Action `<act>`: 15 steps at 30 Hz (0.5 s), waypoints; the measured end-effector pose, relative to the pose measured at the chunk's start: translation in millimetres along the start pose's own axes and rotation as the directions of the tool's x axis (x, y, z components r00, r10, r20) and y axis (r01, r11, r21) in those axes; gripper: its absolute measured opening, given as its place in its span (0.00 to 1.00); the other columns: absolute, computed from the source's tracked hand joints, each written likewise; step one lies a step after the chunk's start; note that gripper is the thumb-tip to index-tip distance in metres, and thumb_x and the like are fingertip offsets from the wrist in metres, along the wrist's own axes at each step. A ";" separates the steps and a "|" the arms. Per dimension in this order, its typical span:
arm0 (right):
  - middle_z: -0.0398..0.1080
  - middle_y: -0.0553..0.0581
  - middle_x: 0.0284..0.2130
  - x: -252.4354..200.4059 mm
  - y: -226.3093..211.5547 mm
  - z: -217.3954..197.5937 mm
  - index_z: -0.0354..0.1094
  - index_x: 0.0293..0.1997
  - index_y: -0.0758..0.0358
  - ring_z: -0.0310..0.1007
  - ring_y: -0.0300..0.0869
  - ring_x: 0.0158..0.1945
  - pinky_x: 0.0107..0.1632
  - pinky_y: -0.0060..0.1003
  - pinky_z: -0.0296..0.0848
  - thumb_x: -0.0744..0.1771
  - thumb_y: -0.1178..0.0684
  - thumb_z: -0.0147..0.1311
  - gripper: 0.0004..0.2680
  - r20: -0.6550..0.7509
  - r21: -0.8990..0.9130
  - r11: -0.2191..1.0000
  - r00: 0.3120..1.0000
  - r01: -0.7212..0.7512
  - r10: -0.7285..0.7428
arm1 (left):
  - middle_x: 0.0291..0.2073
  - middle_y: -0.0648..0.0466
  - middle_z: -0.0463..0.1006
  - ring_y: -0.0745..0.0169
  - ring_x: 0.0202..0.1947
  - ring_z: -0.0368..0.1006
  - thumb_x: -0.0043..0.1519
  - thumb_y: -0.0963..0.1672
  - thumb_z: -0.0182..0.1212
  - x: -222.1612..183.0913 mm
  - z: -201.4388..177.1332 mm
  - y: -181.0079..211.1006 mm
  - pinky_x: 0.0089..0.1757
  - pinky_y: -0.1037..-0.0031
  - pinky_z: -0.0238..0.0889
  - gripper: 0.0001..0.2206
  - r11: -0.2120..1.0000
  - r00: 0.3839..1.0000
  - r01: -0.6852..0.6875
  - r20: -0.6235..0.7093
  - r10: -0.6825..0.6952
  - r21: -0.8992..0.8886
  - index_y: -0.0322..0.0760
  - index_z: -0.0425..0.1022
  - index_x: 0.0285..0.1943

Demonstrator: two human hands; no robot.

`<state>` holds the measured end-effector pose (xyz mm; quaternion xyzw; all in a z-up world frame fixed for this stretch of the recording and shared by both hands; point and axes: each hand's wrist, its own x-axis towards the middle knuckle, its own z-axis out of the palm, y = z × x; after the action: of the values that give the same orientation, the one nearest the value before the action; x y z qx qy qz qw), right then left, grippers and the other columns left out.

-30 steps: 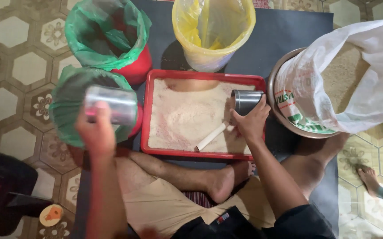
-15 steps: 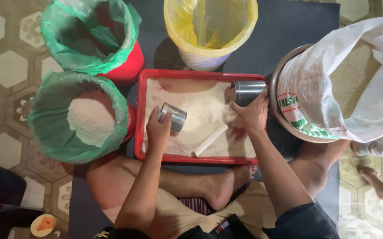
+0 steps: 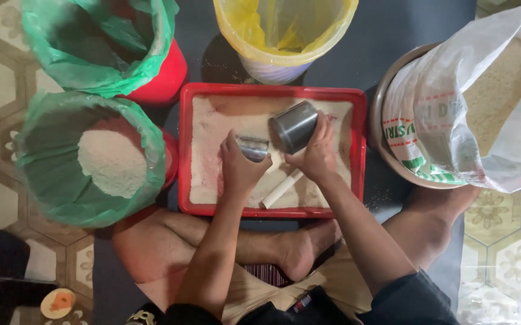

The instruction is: The person is scooping rice and a pinkish powder from large bags into a red tray and then into small metal cups.

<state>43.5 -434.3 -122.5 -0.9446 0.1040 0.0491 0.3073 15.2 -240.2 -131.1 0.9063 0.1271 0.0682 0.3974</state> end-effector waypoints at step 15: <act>0.68 0.70 0.53 -13.4 29.8 -33.2 0.56 0.66 0.53 0.73 0.61 0.53 0.44 0.54 0.76 0.55 0.38 0.75 0.36 0.255 0.403 0.828 0.917 -0.390 0.308 | 0.62 0.39 0.72 0.39 0.64 0.69 0.45 0.56 0.75 -6.9 -61.1 87.0 0.62 0.51 0.63 0.45 0.860 0.887 0.452 0.225 -0.404 -0.237 0.40 0.60 0.72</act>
<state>24.8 -475.2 -110.7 -0.8051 0.2558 0.1643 0.5093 10.2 -255.9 -25.8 0.7913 0.2809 -0.0810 0.5370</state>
